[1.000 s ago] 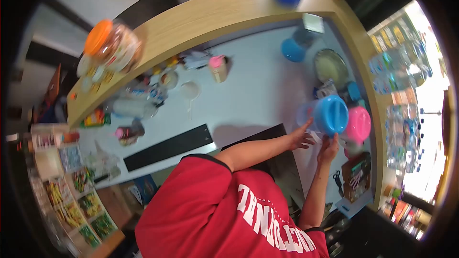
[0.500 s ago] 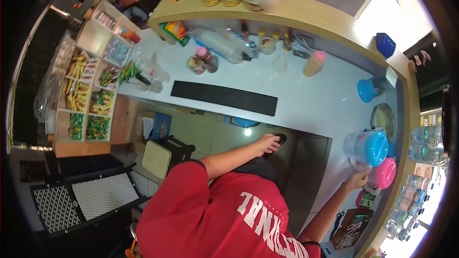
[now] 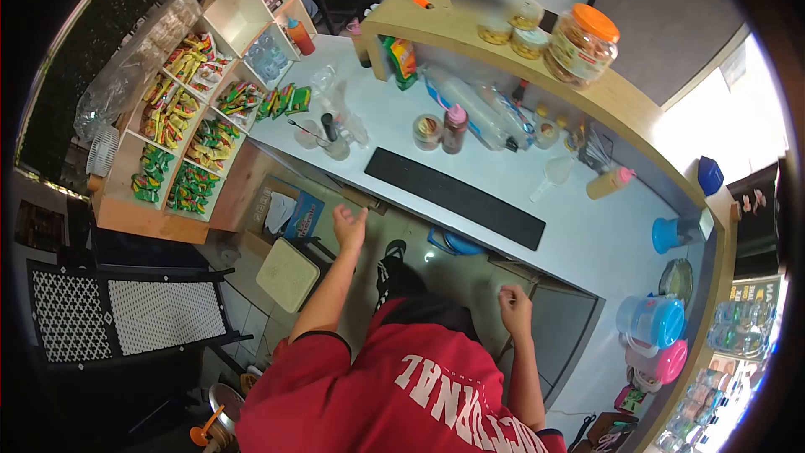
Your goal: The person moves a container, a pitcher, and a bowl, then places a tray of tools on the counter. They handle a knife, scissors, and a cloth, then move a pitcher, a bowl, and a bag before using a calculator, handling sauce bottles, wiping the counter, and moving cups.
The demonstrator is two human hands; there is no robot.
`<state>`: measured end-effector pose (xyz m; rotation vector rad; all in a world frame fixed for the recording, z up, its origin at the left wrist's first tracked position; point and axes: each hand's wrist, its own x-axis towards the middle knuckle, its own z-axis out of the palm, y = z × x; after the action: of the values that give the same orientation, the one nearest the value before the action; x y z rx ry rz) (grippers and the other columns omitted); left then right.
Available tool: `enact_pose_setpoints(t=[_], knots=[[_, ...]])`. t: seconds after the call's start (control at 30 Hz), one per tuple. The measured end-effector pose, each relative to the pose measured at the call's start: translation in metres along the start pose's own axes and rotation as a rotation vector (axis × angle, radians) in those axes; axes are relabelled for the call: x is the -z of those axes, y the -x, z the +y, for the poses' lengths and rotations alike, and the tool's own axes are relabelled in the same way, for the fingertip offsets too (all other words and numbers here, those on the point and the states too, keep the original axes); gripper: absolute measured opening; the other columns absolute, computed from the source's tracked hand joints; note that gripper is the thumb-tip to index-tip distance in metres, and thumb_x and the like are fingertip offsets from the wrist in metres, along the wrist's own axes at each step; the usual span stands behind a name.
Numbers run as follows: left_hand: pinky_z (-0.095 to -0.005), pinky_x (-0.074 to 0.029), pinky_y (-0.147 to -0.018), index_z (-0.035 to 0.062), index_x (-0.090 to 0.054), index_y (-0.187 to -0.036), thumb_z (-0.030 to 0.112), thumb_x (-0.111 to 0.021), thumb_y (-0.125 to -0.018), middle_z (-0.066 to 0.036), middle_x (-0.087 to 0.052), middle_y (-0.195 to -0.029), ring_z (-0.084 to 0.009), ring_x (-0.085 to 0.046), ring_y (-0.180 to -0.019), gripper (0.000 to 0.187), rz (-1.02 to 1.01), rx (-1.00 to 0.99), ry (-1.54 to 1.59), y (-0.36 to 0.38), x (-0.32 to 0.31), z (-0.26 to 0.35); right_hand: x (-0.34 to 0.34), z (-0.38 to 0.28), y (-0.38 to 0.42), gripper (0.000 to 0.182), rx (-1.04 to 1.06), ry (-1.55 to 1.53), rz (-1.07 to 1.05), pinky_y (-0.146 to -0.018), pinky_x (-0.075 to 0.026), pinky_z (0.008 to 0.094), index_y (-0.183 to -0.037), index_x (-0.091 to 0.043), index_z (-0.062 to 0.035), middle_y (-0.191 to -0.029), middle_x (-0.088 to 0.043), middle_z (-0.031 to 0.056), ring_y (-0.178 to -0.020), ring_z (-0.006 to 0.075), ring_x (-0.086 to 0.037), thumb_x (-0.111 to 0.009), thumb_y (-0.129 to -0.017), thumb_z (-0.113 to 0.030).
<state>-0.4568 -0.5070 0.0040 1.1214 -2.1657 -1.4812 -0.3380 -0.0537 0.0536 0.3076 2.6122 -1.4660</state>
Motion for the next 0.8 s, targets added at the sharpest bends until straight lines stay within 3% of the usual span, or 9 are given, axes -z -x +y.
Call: enact_pose_setpoints(t=[0.13, 0.2, 0.27, 0.37, 0.47, 0.6, 0.8], knots=[[-0.046, -0.039, -0.115, -0.0063, -0.032, -0.152, 0.027, -0.093, -0.076, -0.029, -0.043, -0.151, -0.0391, -0.048, -0.137, 0.103, -0.011, -0.224, 0.042, -0.113, 0.015, 0.016, -0.086, -0.085, -0.073, 0.033, 0.283, 0.065, -0.198, -0.084, -0.056, 0.0398, -0.117, -0.064, -0.0015, -0.094, -0.07, 0.0154, -0.091, 0.0308, -0.071, -0.076, -0.088, -0.012], [-0.0472, -0.037, -0.117, -0.0073, -0.03, -0.152, 0.026, -0.093, -0.075, -0.03, -0.043, -0.151, -0.0405, -0.047, -0.138, 0.105, -0.053, -0.311, 0.019, -0.161, 0.013, 0.021, -0.126, -0.153, -0.116, 0.041, 0.25, 0.132, -0.289, -0.091, -0.053, 0.0396, -0.122, -0.061, -0.0003, -0.116, -0.069, 0.0199, -0.109, 0.0339, -0.068, -0.078, -0.085, -0.009], [-0.0484, -0.034, -0.119, -0.0077, -0.028, -0.153, 0.026, -0.094, -0.075, -0.031, -0.041, -0.152, -0.042, -0.044, -0.141, 0.108, -0.127, -0.432, 0.028, -0.195, 0.008, 0.022, -0.176, -0.206, -0.163, 0.054, 0.387, 0.1, -0.279, -0.097, -0.052, 0.0413, -0.131, -0.055, 0.0009, -0.121, -0.065, 0.0216, -0.116, 0.037, -0.065, -0.078, -0.083, -0.008], [-0.0479, -0.037, -0.117, -0.0068, -0.029, -0.153, 0.026, -0.094, -0.074, -0.031, -0.044, -0.15, -0.0418, -0.046, -0.14, 0.107, -0.203, -0.5, 0.024, -0.211, 0.005, 0.043, -0.252, -0.269, -0.225, 0.07, 0.533, 0.117, -0.215, -0.102, -0.052, 0.0451, -0.143, -0.047, -0.0036, -0.135, -0.056, 0.0237, -0.121, 0.0403, -0.061, -0.078, -0.08, -0.008], [-0.0462, -0.047, -0.108, -0.0001, -0.041, -0.147, 0.023, -0.095, -0.072, -0.026, -0.056, -0.139, -0.0407, -0.057, -0.129, 0.095, -0.214, -0.5, 0.048, -0.219, 0.003, 0.055, -0.301, -0.319, -0.265, 0.079, 0.614, 0.273, -0.218, -0.105, -0.051, 0.0459, -0.15, -0.044, -0.0098, -0.145, -0.05, 0.0246, -0.126, 0.0418, -0.058, -0.08, -0.079, -0.009], [-0.0453, -0.053, -0.099, 0.0051, -0.049, -0.138, 0.021, -0.095, -0.07, -0.021, -0.065, -0.127, -0.0391, -0.066, -0.117, 0.083, -0.189, -0.512, -0.009, -0.225, 0.004, 0.07, -0.341, -0.335, -0.296, 0.082, 0.655, 0.41, -0.263, -0.107, -0.051, 0.0452, -0.153, -0.043, -0.0145, -0.147, -0.049, 0.0228, -0.128, 0.0411, -0.057, -0.078, -0.08, -0.008], [-0.0427, -0.056, -0.091, 0.0031, -0.054, -0.13, 0.019, -0.095, -0.071, -0.018, -0.07, -0.116, -0.0356, -0.071, -0.107, 0.073, -0.185, -0.584, -0.042, -0.225, 0.013, 0.08, -0.352, -0.332, -0.302, 0.068, 0.611, 0.252, -0.293, -0.098, -0.054, 0.0457, -0.148, -0.049, -0.0126, -0.135, -0.058, 0.0172, -0.117, 0.0392, -0.063, -0.075, -0.085, -0.008]])
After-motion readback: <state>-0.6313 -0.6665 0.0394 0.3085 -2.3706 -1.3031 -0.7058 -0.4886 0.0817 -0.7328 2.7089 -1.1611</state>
